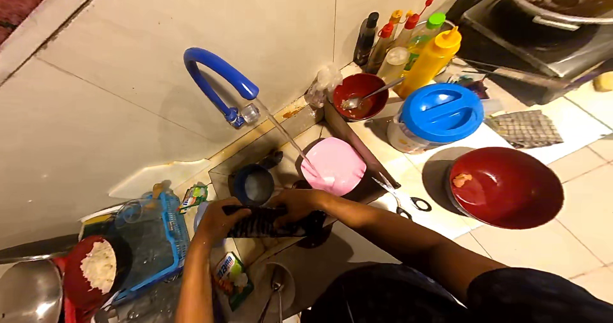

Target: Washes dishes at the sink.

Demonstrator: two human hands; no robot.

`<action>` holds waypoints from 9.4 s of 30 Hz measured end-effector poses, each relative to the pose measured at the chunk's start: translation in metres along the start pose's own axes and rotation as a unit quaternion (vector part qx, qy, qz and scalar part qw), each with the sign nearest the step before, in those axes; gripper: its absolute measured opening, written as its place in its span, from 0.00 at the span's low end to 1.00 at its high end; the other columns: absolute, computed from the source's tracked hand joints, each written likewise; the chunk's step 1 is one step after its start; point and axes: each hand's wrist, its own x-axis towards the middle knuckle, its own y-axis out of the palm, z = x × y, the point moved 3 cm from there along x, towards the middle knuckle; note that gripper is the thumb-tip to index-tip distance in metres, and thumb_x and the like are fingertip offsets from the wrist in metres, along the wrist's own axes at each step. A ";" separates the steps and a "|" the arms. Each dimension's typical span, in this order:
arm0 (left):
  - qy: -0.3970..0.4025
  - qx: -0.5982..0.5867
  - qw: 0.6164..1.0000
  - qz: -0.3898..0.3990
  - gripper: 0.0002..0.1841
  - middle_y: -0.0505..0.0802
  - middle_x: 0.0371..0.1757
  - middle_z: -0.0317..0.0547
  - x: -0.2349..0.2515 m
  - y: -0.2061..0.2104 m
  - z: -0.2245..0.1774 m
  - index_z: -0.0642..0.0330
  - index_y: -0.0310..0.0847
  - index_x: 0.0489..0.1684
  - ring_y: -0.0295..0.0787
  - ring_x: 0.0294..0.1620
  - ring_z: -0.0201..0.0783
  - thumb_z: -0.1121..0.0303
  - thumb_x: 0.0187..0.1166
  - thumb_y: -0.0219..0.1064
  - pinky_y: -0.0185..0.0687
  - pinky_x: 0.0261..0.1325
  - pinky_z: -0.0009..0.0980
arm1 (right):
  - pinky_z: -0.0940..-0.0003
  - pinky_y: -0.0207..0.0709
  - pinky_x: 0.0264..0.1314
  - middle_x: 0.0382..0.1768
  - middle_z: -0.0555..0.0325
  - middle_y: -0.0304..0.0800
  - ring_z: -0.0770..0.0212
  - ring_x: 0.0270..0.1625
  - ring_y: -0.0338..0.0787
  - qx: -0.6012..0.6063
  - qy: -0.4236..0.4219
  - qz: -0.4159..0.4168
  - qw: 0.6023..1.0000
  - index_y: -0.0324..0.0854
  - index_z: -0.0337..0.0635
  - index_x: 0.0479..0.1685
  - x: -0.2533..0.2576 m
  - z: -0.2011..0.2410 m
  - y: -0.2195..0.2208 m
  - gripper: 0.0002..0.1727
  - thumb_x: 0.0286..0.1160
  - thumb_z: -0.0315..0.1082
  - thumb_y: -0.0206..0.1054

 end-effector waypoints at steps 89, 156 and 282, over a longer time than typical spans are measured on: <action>-0.234 -0.366 0.817 -0.379 0.24 0.83 0.70 0.61 -0.100 0.127 0.020 0.75 0.68 0.77 0.82 0.69 0.37 0.63 0.91 0.55 0.78 0.74 0.37 | 0.42 0.80 0.66 0.65 0.36 0.85 0.42 0.63 0.88 0.204 0.277 -0.325 0.881 0.75 0.33 0.73 -0.026 -0.114 -0.030 0.22 0.94 0.39 0.50; 0.151 0.012 0.976 -0.155 0.20 0.87 0.70 0.58 0.120 0.187 -0.113 0.57 0.84 0.67 0.77 0.75 0.66 0.81 0.81 0.58 0.71 0.70 0.68 | 0.46 0.77 0.54 0.48 0.41 0.88 0.49 0.47 0.86 -0.198 0.267 -0.116 0.936 0.84 0.37 0.62 -0.058 0.091 -0.141 0.19 0.96 0.38 0.49; 0.095 0.021 0.919 -0.382 0.12 0.92 0.51 0.58 -0.052 0.122 -0.062 0.63 0.89 0.50 0.91 0.48 0.55 0.84 0.74 0.66 0.89 0.50 0.46 | 0.83 0.68 0.17 0.32 0.67 0.85 0.77 0.18 0.75 0.174 0.242 -0.163 0.940 0.72 0.52 0.68 0.105 -0.014 -0.233 0.25 0.93 0.59 0.42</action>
